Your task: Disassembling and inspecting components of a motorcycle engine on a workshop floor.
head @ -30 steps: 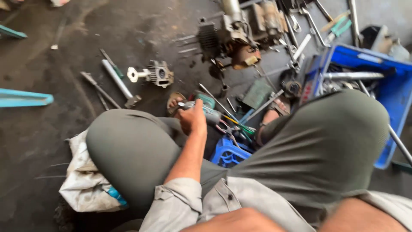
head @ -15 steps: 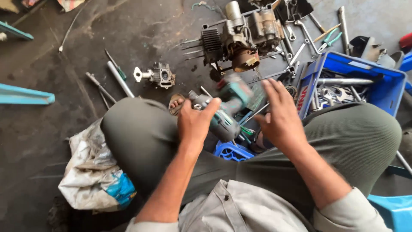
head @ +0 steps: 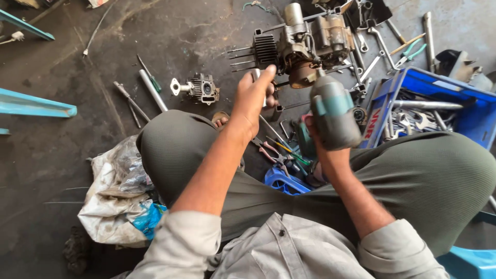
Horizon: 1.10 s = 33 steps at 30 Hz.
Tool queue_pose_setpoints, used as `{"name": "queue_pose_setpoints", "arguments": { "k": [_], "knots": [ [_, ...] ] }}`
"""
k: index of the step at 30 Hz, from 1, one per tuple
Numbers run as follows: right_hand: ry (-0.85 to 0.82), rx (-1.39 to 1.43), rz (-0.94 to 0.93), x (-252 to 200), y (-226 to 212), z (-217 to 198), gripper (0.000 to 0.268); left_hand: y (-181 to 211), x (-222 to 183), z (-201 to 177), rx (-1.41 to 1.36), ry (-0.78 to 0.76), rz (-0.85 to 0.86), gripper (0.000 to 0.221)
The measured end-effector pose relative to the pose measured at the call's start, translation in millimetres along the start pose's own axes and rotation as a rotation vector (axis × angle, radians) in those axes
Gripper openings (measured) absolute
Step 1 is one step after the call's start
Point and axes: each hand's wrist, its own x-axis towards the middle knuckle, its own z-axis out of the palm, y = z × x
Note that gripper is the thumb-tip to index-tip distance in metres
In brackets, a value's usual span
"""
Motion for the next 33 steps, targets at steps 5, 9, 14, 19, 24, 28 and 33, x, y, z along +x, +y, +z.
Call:
{"name": "queue_pose_setpoints", "arguments": {
  "k": [5, 9, 14, 19, 24, 28, 33],
  "knots": [
    [0.04, 0.269, 0.609, -5.6, 4.6, 1.8, 0.021, -46.3, 21.3, -17.3, -0.428, 0.032, -0.234, 0.02],
    [-0.013, 0.245, 0.6, -3.3, 9.8, 9.6, 0.02, -21.9, 15.4, -4.4, -0.534, -0.027, -0.184, 0.023],
    [-0.071, 0.243, 0.568, 2.5, 2.3, 21.5, 0.019, -25.4, 19.6, -1.7, -0.427, -0.085, -0.154, 0.019],
    [-0.092, 0.269, 0.65, -1.0, 9.1, 28.8, 0.021, -20.8, 18.8, -1.4, -0.397, -0.081, -0.191, 0.021],
    [-0.099, 0.181, 0.631, -5.8, 20.5, 31.7, 0.021, -10.5, 15.7, 1.4, -0.372, -0.005, -0.192, 0.027],
    [-0.187, 0.471, 0.776, 2.2, 10.0, 30.4, 0.016, -4.5, 11.3, 4.4, -0.296, -0.006, -0.213, 0.029],
    [-0.165, 0.783, 0.859, 8.7, 0.4, 28.2, 0.013, -9.3, 13.6, 5.9, -0.451, -0.006, -0.211, 0.032]
  ]
}}
